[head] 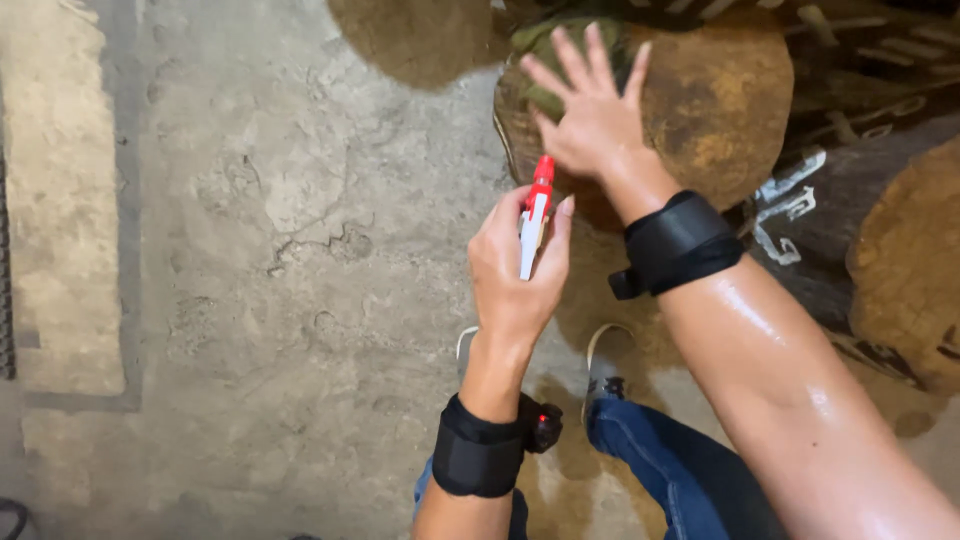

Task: The person wipes multiple wooden furniture pieces with a green cloth. They clean a round log stool, a square table with white geometric patterns, and a small wooden block, moving between items and wiping different surfaces.

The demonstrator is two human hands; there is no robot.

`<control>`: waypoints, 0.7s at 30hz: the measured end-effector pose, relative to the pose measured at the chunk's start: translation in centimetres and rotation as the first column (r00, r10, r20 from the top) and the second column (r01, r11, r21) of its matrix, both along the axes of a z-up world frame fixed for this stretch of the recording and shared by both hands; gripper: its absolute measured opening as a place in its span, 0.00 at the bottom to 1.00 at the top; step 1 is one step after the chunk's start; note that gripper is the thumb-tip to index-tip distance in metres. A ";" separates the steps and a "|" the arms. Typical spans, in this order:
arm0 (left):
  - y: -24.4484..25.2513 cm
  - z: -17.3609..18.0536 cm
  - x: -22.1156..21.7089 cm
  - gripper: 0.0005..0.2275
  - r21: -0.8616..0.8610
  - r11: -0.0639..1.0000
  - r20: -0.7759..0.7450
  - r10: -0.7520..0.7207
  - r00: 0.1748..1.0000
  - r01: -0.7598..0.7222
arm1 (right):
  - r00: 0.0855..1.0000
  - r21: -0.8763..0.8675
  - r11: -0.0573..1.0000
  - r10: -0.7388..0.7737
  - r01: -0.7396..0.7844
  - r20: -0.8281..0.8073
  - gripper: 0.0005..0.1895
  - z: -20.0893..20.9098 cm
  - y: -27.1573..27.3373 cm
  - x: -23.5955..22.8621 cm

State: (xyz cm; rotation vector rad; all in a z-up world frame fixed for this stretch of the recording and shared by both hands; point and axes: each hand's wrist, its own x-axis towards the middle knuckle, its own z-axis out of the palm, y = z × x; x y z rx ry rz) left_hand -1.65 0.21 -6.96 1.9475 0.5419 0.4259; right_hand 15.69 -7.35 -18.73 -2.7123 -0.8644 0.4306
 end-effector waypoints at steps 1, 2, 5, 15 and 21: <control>-0.3 0.4 -0.2 0.10 -0.004 1.000 -0.003 0.000 1.000 0.000 | 1.000 -0.004 1.000 0.000 0.000 -0.003 0.31 0.0 -0.9 0.3; -0.5 0.8 -0.4 0.10 -0.013 1.000 0.007 -0.003 1.000 0.003 | 0.997 -0.064 0.996 -0.067 0.065 -0.036 0.32 0.1 -1.7 0.6; -1.1 1.2 -0.5 0.10 -0.027 1.000 0.025 -0.009 1.000 0.010 | 0.973 -0.168 0.964 -0.220 0.205 -0.075 0.33 2.1 -4.4 1.7; -1.5 1.6 -1.3 0.09 -0.082 0.997 -0.004 -0.011 1.000 0.010 | 0.862 -0.158 0.849 -0.506 0.504 0.032 0.39 3.8 -8.8 1.1; -1.2 1.1 -2.2 0.09 -0.072 0.997 0.023 -0.017 1.000 0.019 | 0.858 -0.248 0.828 -0.513 0.502 0.024 0.36 2.9 -8.9 3.8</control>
